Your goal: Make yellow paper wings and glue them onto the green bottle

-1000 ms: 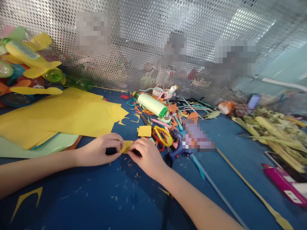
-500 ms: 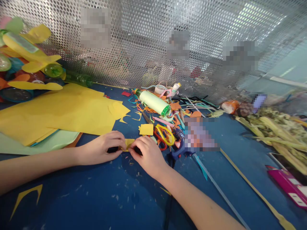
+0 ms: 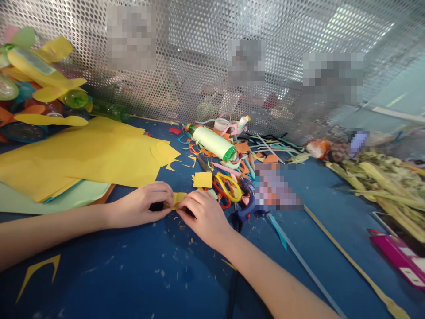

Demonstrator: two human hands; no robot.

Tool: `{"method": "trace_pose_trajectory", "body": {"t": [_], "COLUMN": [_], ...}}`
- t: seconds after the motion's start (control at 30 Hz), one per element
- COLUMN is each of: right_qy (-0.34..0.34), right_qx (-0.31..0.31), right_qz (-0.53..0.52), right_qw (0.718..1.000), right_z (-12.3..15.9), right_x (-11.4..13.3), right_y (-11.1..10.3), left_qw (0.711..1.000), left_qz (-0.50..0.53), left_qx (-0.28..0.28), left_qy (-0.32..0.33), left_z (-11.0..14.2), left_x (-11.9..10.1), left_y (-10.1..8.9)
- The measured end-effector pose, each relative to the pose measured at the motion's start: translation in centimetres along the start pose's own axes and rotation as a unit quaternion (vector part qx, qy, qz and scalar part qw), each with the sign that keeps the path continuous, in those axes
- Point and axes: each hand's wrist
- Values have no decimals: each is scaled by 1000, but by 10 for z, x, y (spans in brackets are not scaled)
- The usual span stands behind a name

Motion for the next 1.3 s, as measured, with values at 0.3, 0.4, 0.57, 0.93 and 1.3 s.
{"method": "trace_pose_trajectory", "body": {"t": [0.3, 0.4, 0.57, 0.93, 1.3], "right_qy": [10, 10, 14, 52, 85], "right_qx": [7, 8, 4, -6, -23], "right_qz": [-3, -4, -4, -1, -19], "right_qw": [1000, 1000, 1000, 999, 996], "right_z": [0, 0, 0, 0, -3], "right_x": [1, 1, 2, 3, 3], "right_y": [-1, -1, -2, 1, 3], "left_qw": [1000, 999, 998, 998, 999], "left_qz": [-18, -33, -43, -32, -26], "left_qx": [-14, -16, -37, -49, -30], "left_qy": [6, 5, 2, -19, -38], "left_z": [1, 1, -1, -3, -2], "left_x": [0, -2, -5, -1, -1], "left_y": [2, 2, 0, 2, 1]}}
Point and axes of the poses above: each hand's wrist, its own z-axis away from the middle knuckle, its own y-axis out of the palm, x = y × z, and after that the axes turned 7 degrees about x, right-handed
